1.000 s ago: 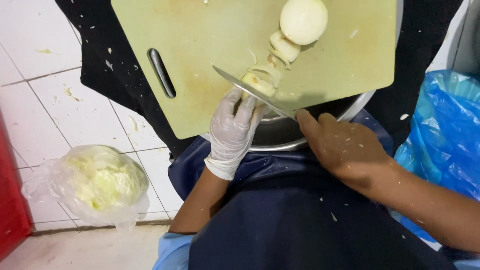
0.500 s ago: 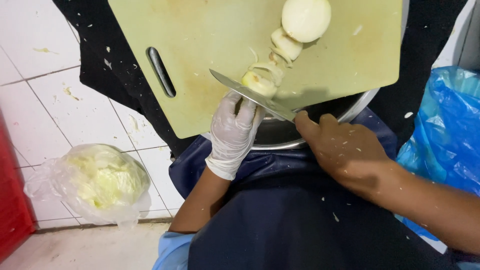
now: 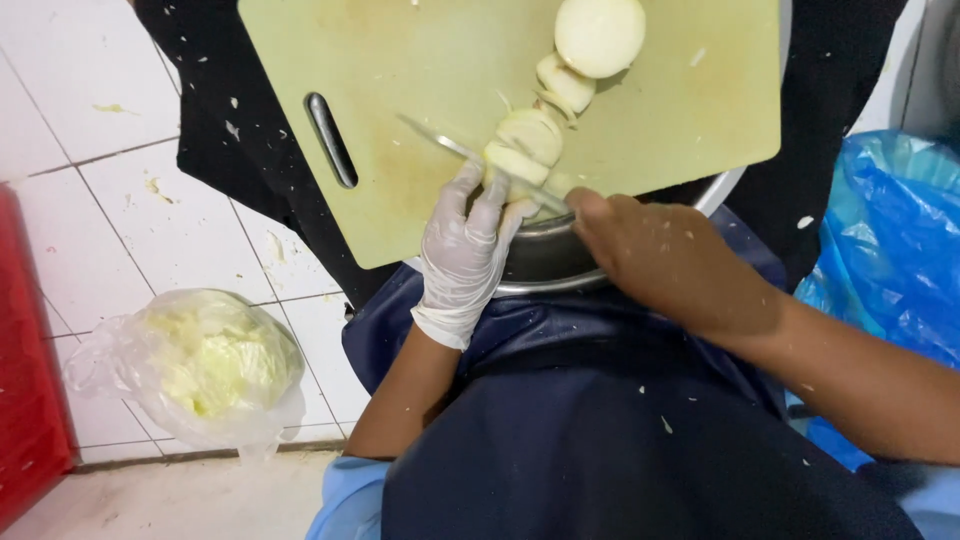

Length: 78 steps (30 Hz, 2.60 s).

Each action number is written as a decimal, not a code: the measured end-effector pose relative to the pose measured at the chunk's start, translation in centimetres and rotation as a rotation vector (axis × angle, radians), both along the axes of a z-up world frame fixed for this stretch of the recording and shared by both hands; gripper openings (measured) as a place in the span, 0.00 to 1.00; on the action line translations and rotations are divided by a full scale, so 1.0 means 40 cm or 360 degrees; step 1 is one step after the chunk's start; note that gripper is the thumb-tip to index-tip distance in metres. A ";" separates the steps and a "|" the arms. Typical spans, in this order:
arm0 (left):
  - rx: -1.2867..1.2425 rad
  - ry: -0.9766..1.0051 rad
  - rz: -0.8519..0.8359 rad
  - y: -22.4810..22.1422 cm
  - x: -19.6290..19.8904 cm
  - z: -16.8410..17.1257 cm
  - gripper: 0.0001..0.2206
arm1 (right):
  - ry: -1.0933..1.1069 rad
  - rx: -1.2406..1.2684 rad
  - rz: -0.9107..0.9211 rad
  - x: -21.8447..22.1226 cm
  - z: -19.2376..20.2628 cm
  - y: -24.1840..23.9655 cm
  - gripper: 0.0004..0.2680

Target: Slicing a peeled onion into thin pieces on a cutting board using a knife while sitting on the floor.

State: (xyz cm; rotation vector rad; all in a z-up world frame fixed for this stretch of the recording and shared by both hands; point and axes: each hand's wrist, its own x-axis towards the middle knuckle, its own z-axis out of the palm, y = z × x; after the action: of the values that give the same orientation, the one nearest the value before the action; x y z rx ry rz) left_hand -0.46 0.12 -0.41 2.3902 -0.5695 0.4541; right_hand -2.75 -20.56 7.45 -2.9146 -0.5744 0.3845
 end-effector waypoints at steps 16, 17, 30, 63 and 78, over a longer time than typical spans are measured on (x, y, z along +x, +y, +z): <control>-0.0028 -0.0045 0.0064 -0.002 0.005 -0.010 0.16 | -0.0507 0.0155 -0.0124 0.037 -0.102 0.010 0.09; -0.0031 -0.0051 0.0059 -0.005 0.010 -0.005 0.16 | -0.0513 0.0152 -0.0128 0.027 -0.062 0.008 0.09; -0.0032 0.0010 0.0068 -0.012 0.007 0.011 0.15 | -0.0237 -0.0202 0.0110 -0.004 -0.049 0.024 0.11; -0.0194 0.0070 -0.0068 -0.004 0.042 0.025 0.19 | -0.0064 -0.0126 -0.0086 0.017 -0.065 -0.004 0.06; -0.0039 0.0218 -0.0084 0.028 0.092 -0.020 0.32 | 0.0154 0.0024 -0.0399 0.015 -0.033 -0.127 0.11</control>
State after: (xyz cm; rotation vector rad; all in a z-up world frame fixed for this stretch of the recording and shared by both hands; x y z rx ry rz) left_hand 3.21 1.22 -1.20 2.3552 -0.5602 0.2709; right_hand -2.14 -25.63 6.15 -2.8855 -0.1933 0.4804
